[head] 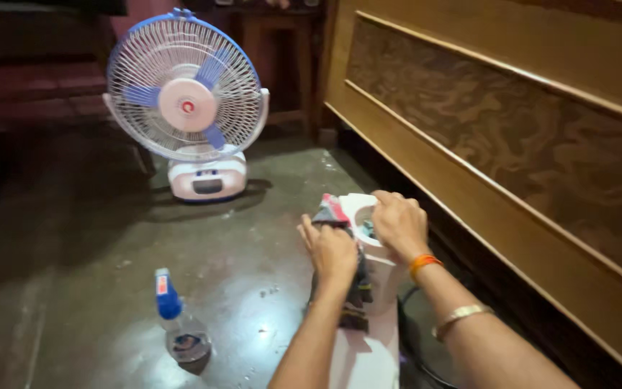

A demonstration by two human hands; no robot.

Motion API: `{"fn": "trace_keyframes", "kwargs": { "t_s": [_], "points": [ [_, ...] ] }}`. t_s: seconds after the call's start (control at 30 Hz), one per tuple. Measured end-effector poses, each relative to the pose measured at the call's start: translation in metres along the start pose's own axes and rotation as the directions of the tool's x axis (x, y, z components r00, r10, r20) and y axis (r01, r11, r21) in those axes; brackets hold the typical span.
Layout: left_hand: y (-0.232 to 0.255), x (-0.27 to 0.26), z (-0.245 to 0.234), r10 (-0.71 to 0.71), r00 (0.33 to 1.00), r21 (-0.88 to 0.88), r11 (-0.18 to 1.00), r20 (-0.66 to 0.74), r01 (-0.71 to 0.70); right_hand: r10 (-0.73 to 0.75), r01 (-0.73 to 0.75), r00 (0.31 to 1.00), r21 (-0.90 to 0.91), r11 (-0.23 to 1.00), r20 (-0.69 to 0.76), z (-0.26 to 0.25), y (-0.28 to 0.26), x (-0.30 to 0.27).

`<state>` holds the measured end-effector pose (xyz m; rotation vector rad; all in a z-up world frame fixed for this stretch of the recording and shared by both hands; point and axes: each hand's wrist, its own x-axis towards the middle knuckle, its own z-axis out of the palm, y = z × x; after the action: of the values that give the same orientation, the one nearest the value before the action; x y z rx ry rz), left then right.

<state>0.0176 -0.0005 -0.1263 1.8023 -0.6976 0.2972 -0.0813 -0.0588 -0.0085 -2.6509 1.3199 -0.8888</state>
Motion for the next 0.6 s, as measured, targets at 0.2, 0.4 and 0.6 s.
{"fn": "trace_keyframes", "kwargs": {
  "t_s": [0.2,0.4,0.6],
  "points": [
    [0.058,0.054,-0.030,-0.136,0.939,-0.348,0.904,0.317,0.248,-0.035,0.035,0.998,0.019,0.999,-0.043,-0.001,0.003,0.001],
    [0.050,0.092,0.000,-0.088,0.825,-0.136,0.971,0.558,0.196,-0.012,0.014,0.998,0.031,0.999,-0.056,0.004,0.005,0.007],
    [0.005,0.081,0.043,-0.178,0.813,-0.363,0.827,0.554,0.429,0.001,0.000,1.000,0.031,1.000,-0.018,-0.007,-0.001,-0.002]
  ]
}}
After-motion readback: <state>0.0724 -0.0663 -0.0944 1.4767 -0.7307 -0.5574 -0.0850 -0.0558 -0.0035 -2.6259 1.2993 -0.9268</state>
